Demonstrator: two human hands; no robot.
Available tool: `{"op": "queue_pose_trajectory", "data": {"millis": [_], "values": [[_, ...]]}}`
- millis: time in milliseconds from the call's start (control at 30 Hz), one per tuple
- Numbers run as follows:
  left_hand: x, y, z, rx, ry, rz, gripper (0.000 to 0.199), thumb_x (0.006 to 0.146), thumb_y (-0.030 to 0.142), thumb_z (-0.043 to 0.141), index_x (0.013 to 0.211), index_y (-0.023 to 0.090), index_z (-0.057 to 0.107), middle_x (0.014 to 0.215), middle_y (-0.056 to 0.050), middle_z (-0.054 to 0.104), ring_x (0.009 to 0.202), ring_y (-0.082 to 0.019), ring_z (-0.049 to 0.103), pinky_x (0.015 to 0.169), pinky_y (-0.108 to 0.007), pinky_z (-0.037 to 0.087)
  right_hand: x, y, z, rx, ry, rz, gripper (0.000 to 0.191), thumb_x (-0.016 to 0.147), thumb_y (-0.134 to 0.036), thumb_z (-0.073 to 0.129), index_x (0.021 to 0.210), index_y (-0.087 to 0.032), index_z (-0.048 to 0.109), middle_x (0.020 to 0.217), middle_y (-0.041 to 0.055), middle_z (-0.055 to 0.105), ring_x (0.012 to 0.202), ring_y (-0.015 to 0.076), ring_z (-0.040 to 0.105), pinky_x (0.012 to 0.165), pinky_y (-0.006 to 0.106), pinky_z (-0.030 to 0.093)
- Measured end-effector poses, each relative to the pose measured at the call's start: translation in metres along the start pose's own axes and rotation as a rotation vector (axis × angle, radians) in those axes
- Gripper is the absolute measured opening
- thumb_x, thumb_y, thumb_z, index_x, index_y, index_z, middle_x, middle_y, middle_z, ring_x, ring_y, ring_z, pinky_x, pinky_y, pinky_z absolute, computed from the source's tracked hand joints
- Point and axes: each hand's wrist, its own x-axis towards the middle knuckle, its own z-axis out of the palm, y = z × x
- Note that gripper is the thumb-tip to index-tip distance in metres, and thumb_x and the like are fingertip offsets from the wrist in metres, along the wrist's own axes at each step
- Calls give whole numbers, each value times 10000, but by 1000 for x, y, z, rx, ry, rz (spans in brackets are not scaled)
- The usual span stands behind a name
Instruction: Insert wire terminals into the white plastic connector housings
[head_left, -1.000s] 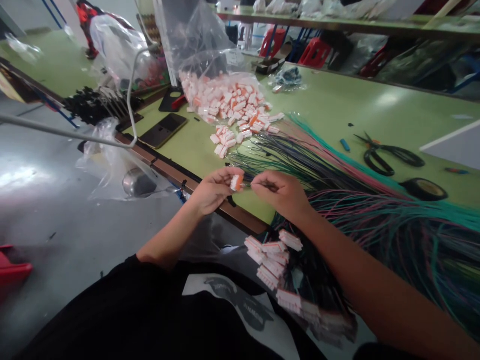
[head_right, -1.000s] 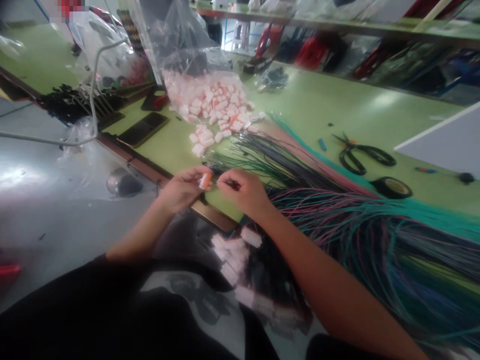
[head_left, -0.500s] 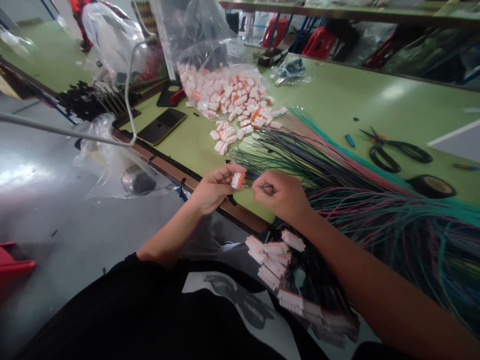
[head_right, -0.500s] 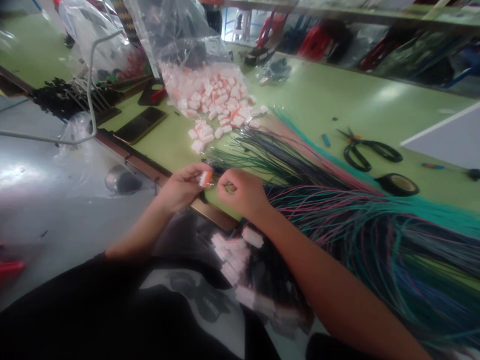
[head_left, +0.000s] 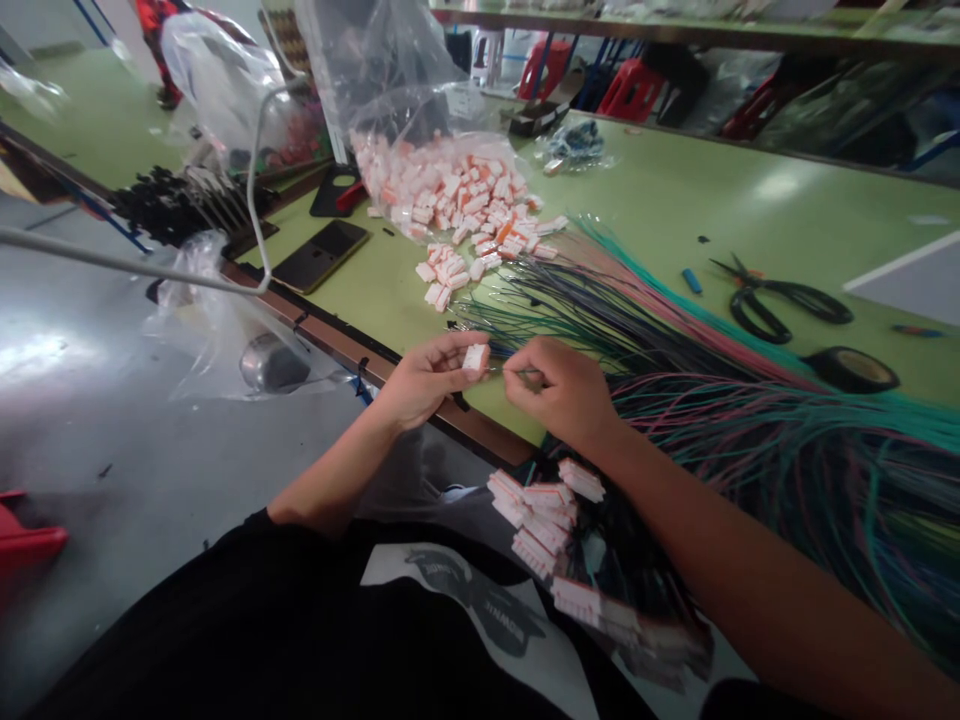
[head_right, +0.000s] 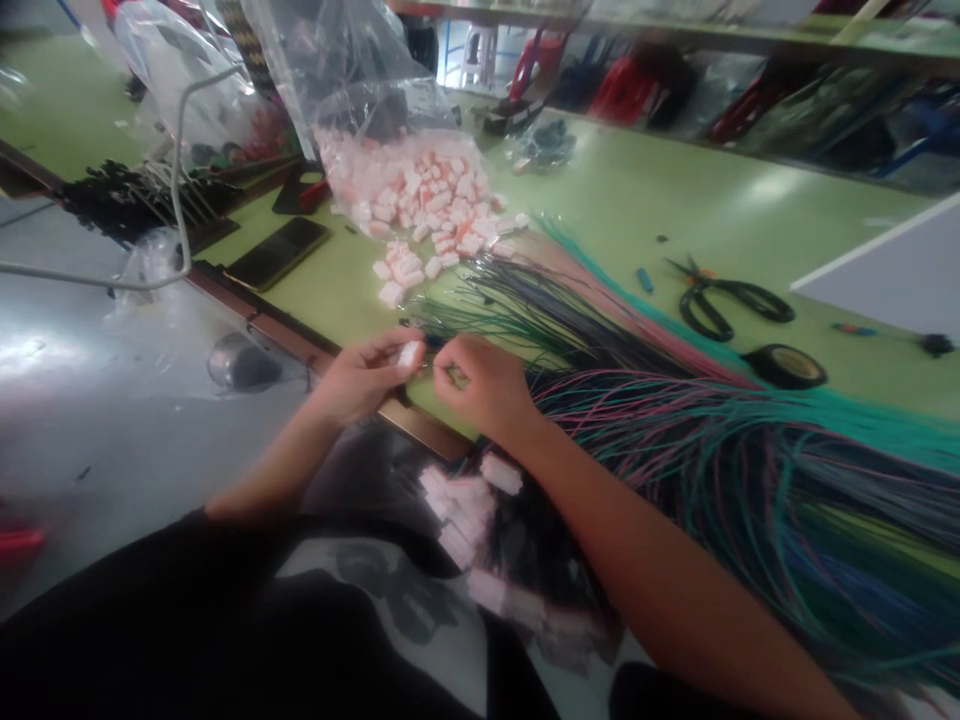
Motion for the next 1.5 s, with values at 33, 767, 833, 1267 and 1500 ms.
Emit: {"op": "queue_pose_trajectory", "data": {"millis": [33, 767, 833, 1267, 1500], "values": [[0, 0, 0, -8, 4, -12, 366, 582, 204, 821, 932, 201, 716, 834, -15, 690, 778, -127, 634, 834, -311, 500, 0, 0, 0, 2, -4, -5, 136, 742, -180, 458, 629, -214, 526, 622, 5, 563, 565, 113, 450, 581, 241, 370], [-6, 7, 2, -46, -138, -63, 374, 558, 201, 841, 902, 158, 700, 700, 14, 652, 604, -80, 596, 589, -202, 507, 12, 24, -20, 290, -162, 121, 196, 777, -329, 526, 748, -185, 656, 687, 7, 653, 607, 122, 546, 580, 234, 387], [-8, 9, -2, -27, -235, -82, 374, 600, 181, 814, 951, 164, 686, 692, 21, 625, 590, -76, 582, 562, -193, 494, 16, 41, -32, 137, -147, 188, 194, 778, -304, 516, 731, -183, 660, 717, 22, 668, 629, 134, 558, 588, 244, 380], [-11, 18, -8, 16, -449, -111, 292, 681, 86, 734, 945, 160, 635, 683, 20, 593, 568, -61, 553, 513, -156, 452, 15, 40, -26, -481, -473, 214, 180, 760, -229, 522, 769, -203, 700, 802, 42, 712, 722, 165, 587, 556, 259, 275], [-11, 14, -7, -18, -387, -95, 298, 671, 100, 740, 940, 168, 633, 705, 18, 600, 588, -67, 575, 517, -158, 457, 14, 64, -30, -114, -243, 330, 90, 682, -207, 566, 638, -194, 643, 633, 4, 644, 600, 127, 542, 571, 246, 355]]}}
